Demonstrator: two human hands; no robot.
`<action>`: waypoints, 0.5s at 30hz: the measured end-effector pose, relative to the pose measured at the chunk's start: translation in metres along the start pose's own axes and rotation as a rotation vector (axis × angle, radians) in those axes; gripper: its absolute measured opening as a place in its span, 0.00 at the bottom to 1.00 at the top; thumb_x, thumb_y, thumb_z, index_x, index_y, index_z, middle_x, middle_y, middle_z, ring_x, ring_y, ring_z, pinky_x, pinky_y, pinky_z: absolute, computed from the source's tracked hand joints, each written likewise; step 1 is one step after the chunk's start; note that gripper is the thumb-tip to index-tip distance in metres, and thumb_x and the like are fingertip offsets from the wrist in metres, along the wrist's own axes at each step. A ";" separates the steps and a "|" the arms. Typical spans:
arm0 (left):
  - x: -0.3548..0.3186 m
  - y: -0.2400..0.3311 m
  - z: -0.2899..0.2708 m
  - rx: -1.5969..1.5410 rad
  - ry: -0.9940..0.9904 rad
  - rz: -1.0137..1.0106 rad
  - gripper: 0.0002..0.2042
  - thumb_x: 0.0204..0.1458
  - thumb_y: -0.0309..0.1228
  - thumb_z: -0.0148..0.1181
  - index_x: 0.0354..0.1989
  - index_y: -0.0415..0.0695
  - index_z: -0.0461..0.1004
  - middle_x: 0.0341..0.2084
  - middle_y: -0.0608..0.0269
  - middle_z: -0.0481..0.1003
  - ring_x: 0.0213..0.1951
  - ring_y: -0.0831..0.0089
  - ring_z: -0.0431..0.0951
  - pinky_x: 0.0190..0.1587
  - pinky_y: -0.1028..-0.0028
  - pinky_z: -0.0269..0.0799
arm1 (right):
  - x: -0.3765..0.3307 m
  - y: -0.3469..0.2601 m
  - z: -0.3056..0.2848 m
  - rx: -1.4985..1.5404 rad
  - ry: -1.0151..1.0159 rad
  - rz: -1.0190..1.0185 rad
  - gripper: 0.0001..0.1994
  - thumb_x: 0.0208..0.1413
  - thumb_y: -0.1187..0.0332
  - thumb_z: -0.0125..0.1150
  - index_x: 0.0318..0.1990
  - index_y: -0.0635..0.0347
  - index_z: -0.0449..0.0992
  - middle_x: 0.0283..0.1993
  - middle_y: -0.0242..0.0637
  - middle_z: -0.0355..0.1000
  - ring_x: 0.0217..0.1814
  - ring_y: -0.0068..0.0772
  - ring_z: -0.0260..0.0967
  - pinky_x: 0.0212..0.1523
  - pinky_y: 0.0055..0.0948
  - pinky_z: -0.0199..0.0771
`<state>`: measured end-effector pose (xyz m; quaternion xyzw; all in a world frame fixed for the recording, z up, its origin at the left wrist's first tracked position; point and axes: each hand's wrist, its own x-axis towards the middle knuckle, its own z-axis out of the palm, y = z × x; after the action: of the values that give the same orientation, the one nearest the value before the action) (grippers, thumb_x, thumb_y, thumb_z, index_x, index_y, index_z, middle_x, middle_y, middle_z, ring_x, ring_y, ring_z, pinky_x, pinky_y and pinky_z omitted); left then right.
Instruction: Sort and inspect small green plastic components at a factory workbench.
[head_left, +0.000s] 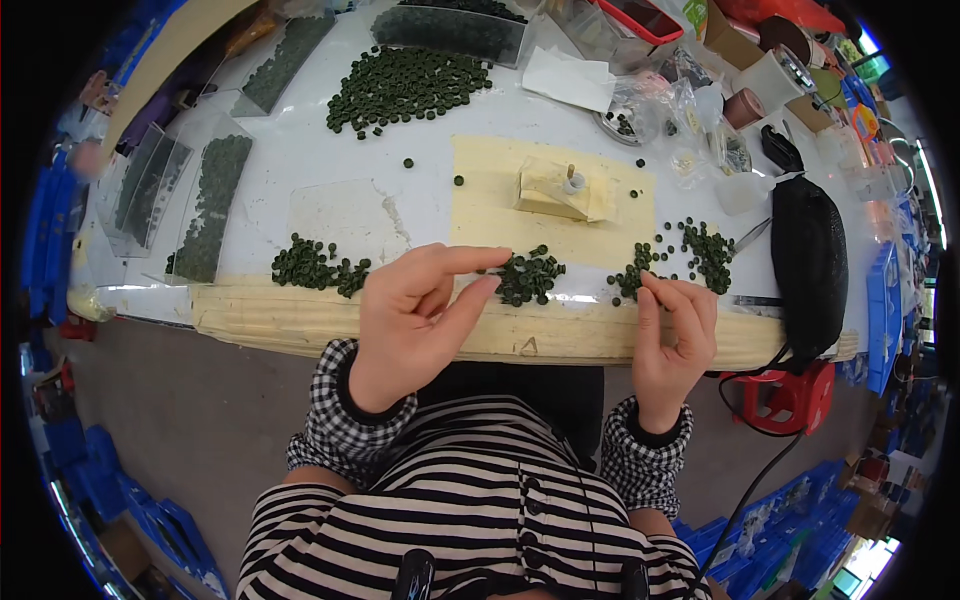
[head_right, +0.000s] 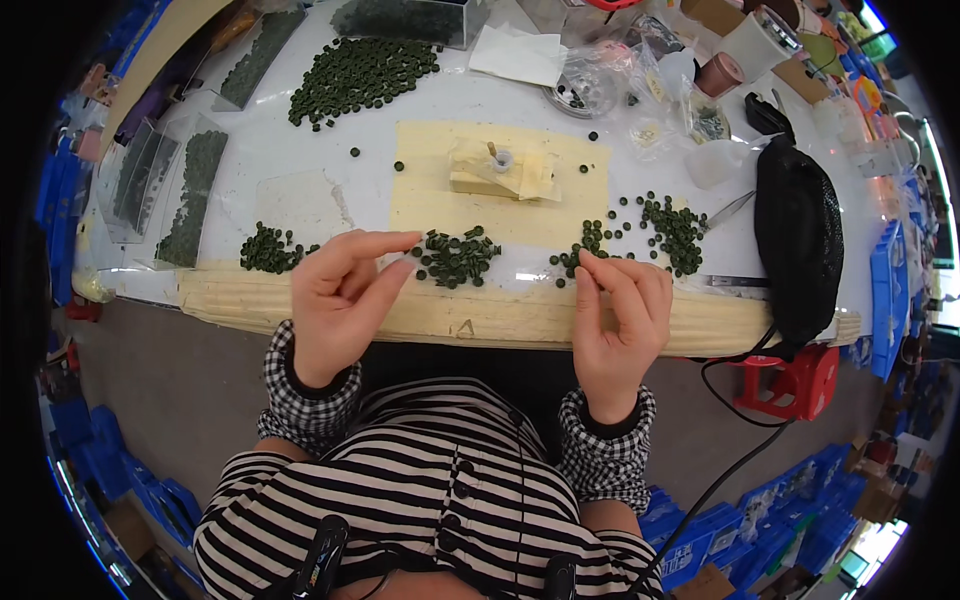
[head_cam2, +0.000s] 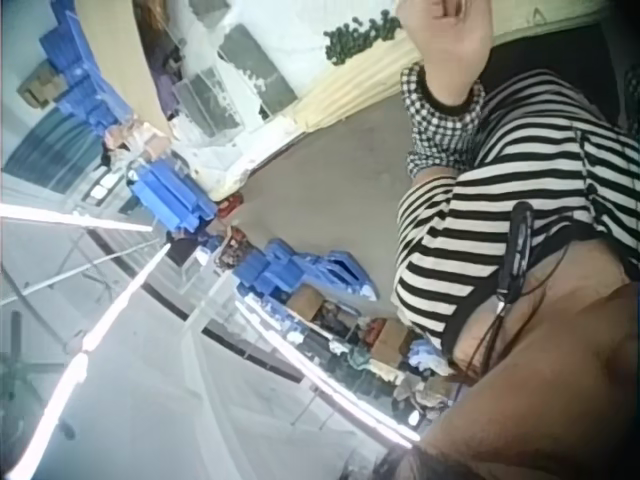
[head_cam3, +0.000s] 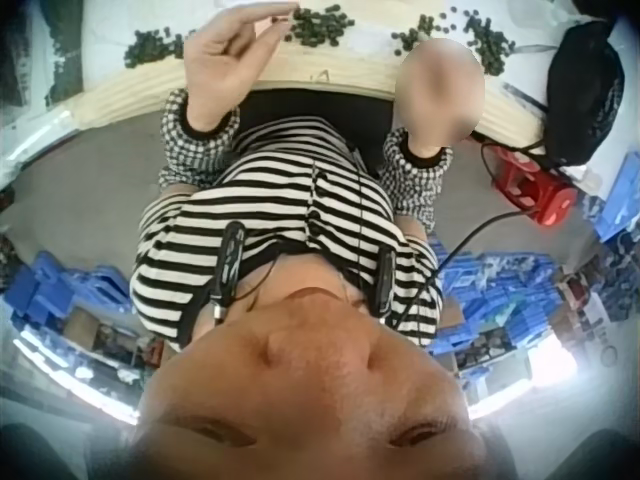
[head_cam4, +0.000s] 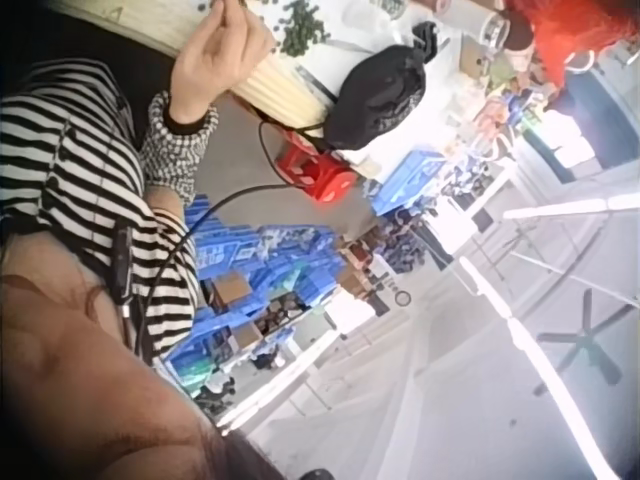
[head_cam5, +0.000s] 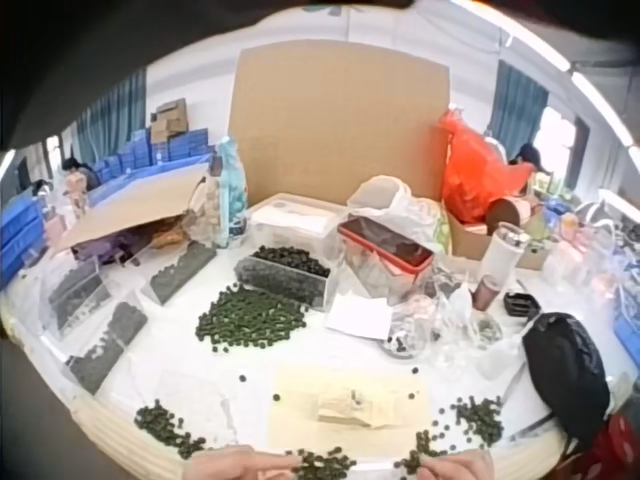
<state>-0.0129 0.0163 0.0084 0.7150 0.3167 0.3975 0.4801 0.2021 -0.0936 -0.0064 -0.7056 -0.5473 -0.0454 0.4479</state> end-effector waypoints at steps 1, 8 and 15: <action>-0.003 0.008 -0.016 -0.192 -0.066 -0.045 0.13 0.46 0.14 0.59 0.41 0.38 0.77 0.14 0.77 0.57 0.17 0.86 0.53 0.21 0.83 0.49 | 0.001 0.000 0.000 -0.036 -0.016 -0.035 0.09 0.46 0.80 0.63 0.36 0.63 0.79 0.34 0.35 0.71 0.38 0.35 0.64 0.41 0.30 0.64; 0.001 0.096 -0.090 -0.741 -0.952 1.007 0.09 0.59 0.33 0.46 0.36 0.50 0.76 0.17 0.68 0.67 0.20 0.74 0.69 0.18 0.76 0.58 | 0.004 0.003 0.004 -0.182 -0.105 -0.122 0.11 0.41 0.77 0.67 0.35 0.57 0.80 0.37 0.33 0.70 0.44 0.39 0.62 0.43 0.34 0.63; -0.003 0.127 -0.075 -0.556 -1.000 1.165 0.09 0.47 0.21 0.51 0.17 0.48 0.69 0.15 0.74 0.63 0.17 0.82 0.62 0.19 0.82 0.54 | 0.003 0.002 0.004 -0.218 -0.104 -0.103 0.11 0.41 0.75 0.67 0.36 0.56 0.80 0.37 0.33 0.70 0.44 0.39 0.62 0.44 0.35 0.63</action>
<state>-0.0706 0.0031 0.1430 0.7124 -0.4676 0.2815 0.4411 0.2034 -0.0882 -0.0084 -0.7223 -0.5971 -0.0909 0.3367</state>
